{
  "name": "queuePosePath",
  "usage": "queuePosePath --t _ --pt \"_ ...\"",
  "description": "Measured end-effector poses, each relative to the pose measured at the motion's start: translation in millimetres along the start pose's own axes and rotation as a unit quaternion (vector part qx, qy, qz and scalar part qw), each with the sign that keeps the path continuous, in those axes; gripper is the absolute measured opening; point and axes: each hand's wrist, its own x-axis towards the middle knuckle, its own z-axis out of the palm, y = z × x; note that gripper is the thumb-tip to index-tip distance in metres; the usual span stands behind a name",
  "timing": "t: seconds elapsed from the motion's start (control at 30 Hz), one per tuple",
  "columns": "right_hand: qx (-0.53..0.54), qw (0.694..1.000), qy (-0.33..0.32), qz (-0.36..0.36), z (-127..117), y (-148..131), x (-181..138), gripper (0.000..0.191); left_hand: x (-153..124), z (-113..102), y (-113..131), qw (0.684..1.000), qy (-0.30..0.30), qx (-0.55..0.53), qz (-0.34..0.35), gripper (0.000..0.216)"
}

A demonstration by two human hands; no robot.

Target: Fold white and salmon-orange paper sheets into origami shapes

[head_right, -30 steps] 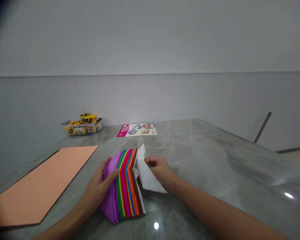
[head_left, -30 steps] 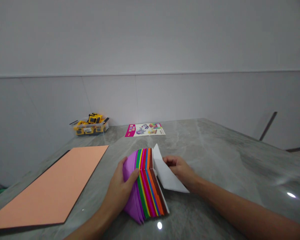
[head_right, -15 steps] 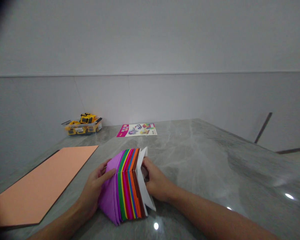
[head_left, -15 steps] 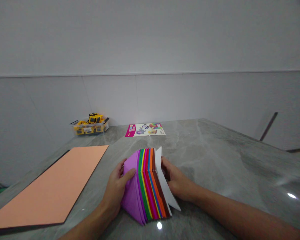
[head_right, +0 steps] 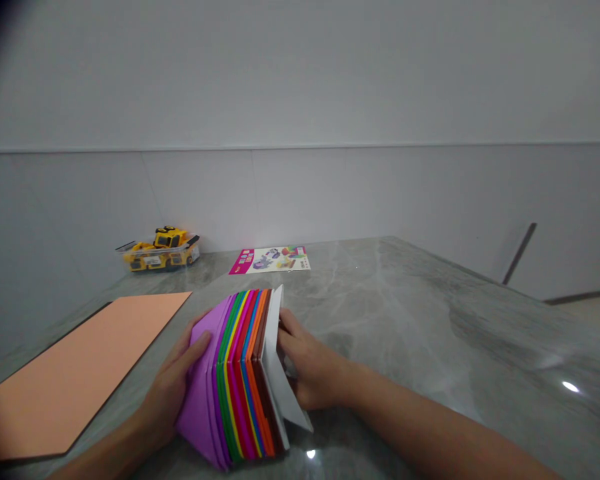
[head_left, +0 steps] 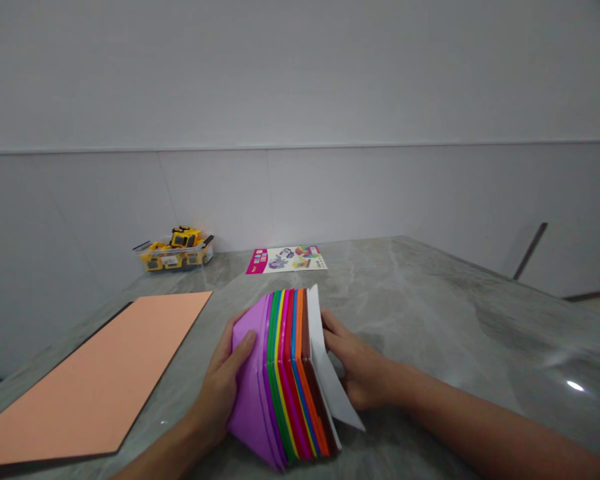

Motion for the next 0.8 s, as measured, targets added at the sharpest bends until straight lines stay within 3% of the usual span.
queuePosePath --t 0.3,0.47,0.8 --pt "-0.049 0.998 0.002 -0.042 10.0 -20.5 -0.3 0.084 -8.4 1.3 -0.2 1.000 -0.006 -0.006 0.013 0.069" --pt "-0.056 0.997 0.000 -0.051 11.2 -29.1 0.8 0.074 -12.0 1.1 -0.6 1.000 -0.008 -0.004 0.022 0.068" --pt "-0.030 0.999 0.027 -0.032 9.9 -3.7 -4.4 0.053 -0.5 -2.5 3.0 0.999 -0.026 -0.010 0.017 0.068"
